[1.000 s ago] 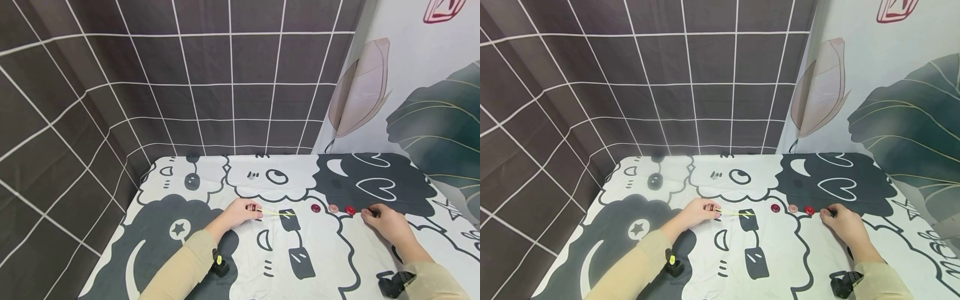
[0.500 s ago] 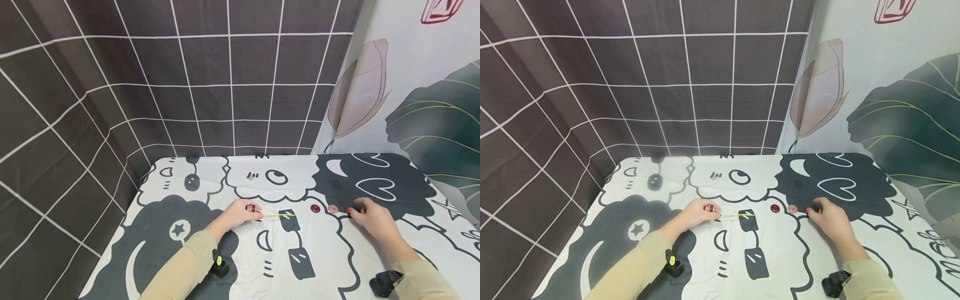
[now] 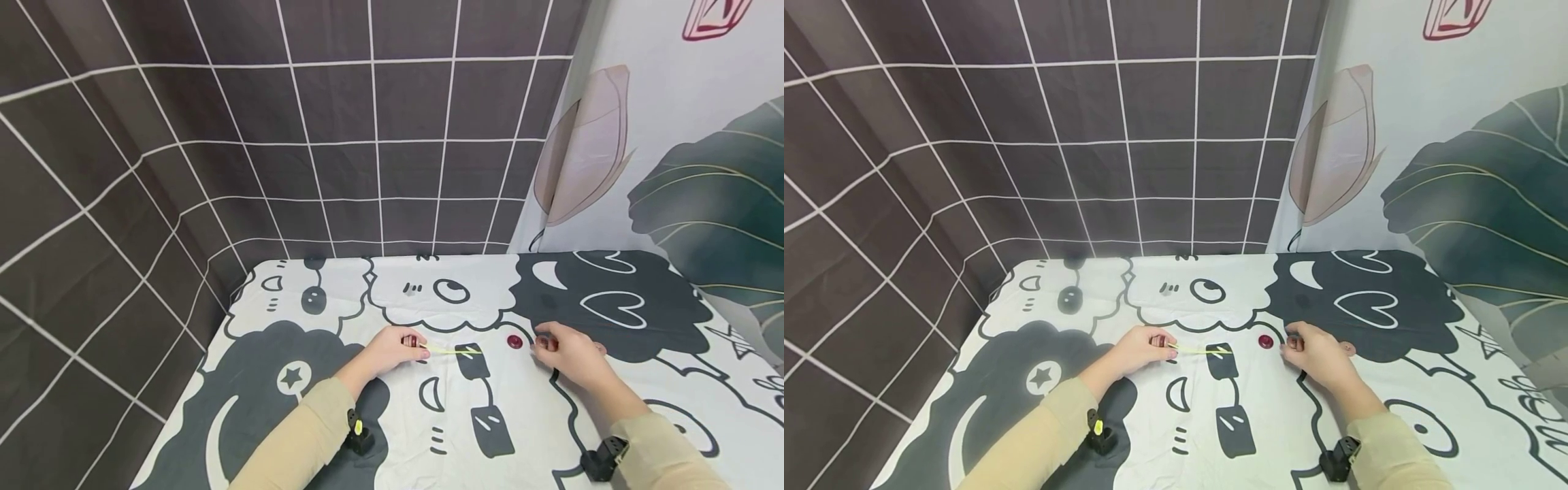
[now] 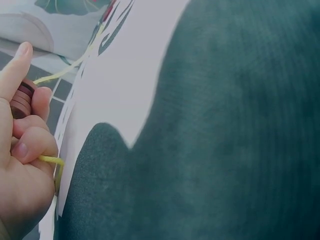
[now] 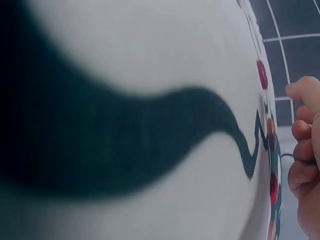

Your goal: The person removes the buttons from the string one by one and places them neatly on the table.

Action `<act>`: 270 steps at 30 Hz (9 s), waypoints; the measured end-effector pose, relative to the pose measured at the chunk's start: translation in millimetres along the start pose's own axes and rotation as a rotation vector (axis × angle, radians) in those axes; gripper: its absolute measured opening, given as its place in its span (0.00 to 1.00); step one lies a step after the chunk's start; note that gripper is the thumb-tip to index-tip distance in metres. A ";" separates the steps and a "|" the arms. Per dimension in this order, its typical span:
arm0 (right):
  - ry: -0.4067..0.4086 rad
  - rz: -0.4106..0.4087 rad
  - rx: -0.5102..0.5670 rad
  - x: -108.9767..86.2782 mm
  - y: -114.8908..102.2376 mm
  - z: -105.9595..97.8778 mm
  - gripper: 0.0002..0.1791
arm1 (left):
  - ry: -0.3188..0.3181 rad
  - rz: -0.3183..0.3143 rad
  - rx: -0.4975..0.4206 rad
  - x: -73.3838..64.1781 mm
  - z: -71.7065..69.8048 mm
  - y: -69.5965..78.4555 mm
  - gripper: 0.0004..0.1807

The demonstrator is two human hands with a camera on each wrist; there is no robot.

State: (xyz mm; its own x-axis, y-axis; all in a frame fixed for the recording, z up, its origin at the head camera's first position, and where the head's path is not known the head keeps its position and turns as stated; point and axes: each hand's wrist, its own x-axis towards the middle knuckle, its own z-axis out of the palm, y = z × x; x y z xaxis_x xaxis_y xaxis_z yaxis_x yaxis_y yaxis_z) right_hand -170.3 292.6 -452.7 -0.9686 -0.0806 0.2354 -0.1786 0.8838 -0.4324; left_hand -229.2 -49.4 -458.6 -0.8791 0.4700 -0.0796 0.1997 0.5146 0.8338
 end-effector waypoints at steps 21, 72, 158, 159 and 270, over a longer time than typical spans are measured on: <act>-0.106 -0.209 0.048 22.2 -42.3 31.2 0.22 | 0.005 0.002 -0.010 1.7 0.9 -0.5 0.15; -0.229 -0.320 0.358 31.6 -108.9 70.8 0.26 | 0.010 0.018 0.029 3.4 -0.5 -3.1 0.14; -0.130 -0.368 0.201 31.8 -117.2 75.8 0.20 | -0.069 0.235 0.264 1.8 -6.8 2.7 0.14; -0.128 -0.374 0.196 31.7 -117.0 75.9 0.20 | -0.070 0.232 0.259 1.1 -6.8 3.2 0.14; -0.094 -0.141 0.185 17.6 -36.3 39.1 0.16 | -0.045 0.151 0.165 3.5 -4.1 -4.0 0.08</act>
State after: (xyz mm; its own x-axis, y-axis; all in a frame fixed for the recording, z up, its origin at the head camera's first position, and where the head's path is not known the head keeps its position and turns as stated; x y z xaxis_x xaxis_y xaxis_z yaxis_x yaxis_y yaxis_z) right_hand -187.6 241.1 -466.9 -0.9423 -0.2468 0.2264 -0.3330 0.7621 -0.5552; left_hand -234.8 -52.8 -460.0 -0.8146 0.5800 0.0122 0.3987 0.5444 0.7380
